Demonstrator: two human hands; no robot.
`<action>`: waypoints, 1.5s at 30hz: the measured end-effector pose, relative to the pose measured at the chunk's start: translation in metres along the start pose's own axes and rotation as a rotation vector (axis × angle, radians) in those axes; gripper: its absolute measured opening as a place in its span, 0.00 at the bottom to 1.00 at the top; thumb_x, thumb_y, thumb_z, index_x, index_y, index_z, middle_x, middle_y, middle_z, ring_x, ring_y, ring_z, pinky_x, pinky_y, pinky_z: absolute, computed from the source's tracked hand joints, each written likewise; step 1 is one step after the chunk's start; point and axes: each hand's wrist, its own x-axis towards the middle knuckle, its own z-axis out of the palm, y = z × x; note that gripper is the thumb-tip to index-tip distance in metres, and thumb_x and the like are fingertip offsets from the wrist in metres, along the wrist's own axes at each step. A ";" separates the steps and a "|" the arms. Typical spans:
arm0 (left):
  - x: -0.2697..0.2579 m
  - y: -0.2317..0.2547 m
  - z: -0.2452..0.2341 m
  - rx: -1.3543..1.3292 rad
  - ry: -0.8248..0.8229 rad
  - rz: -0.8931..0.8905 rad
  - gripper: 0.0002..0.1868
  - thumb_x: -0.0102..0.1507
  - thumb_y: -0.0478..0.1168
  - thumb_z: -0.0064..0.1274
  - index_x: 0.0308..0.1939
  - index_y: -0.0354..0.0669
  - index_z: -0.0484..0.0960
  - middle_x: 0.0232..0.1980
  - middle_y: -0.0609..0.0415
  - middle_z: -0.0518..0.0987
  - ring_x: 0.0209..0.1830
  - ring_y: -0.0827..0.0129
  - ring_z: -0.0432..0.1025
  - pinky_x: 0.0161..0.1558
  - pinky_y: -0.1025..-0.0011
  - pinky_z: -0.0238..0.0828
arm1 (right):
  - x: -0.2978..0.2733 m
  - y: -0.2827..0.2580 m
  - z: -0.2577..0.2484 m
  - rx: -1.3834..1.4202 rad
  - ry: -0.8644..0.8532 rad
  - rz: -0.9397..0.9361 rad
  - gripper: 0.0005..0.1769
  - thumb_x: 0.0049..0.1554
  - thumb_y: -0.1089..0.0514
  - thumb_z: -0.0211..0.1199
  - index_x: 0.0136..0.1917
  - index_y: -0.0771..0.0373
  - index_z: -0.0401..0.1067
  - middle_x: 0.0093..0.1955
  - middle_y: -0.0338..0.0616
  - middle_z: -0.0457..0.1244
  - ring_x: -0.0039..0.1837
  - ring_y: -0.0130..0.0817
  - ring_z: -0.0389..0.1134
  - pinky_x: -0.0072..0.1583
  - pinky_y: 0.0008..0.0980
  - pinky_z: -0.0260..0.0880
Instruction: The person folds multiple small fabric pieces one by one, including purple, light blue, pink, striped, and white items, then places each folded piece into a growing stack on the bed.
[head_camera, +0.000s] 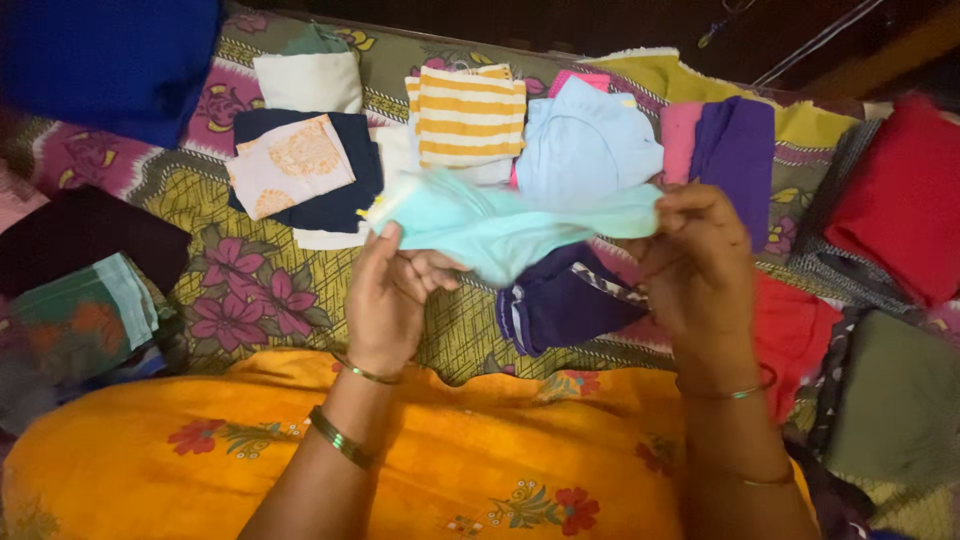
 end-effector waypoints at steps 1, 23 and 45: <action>-0.001 0.003 0.006 0.027 0.039 0.018 0.16 0.76 0.49 0.42 0.58 0.40 0.71 0.47 0.44 0.82 0.46 0.57 0.79 0.45 0.64 0.76 | 0.000 -0.002 -0.001 -0.059 0.010 -0.008 0.08 0.67 0.67 0.55 0.58 0.67 0.73 0.54 0.44 0.64 0.56 0.32 0.67 0.62 0.31 0.68; 0.001 0.031 0.025 -0.334 0.201 -0.043 0.30 0.73 0.53 0.39 0.70 0.34 0.68 0.68 0.45 0.75 0.67 0.55 0.72 0.71 0.54 0.64 | -0.008 -0.013 0.034 -0.937 -0.653 0.575 0.10 0.57 0.58 0.69 0.52 0.60 0.83 0.48 0.40 0.74 0.51 0.30 0.76 0.53 0.31 0.76; 0.002 0.010 0.015 -0.124 0.028 -0.230 0.23 0.74 0.45 0.40 0.67 0.34 0.72 0.65 0.47 0.76 0.65 0.61 0.71 0.69 0.61 0.66 | -0.001 0.004 0.016 -0.506 0.004 0.336 0.12 0.57 0.67 0.68 0.56 0.69 0.74 0.51 0.41 0.69 0.52 0.26 0.68 0.55 0.26 0.69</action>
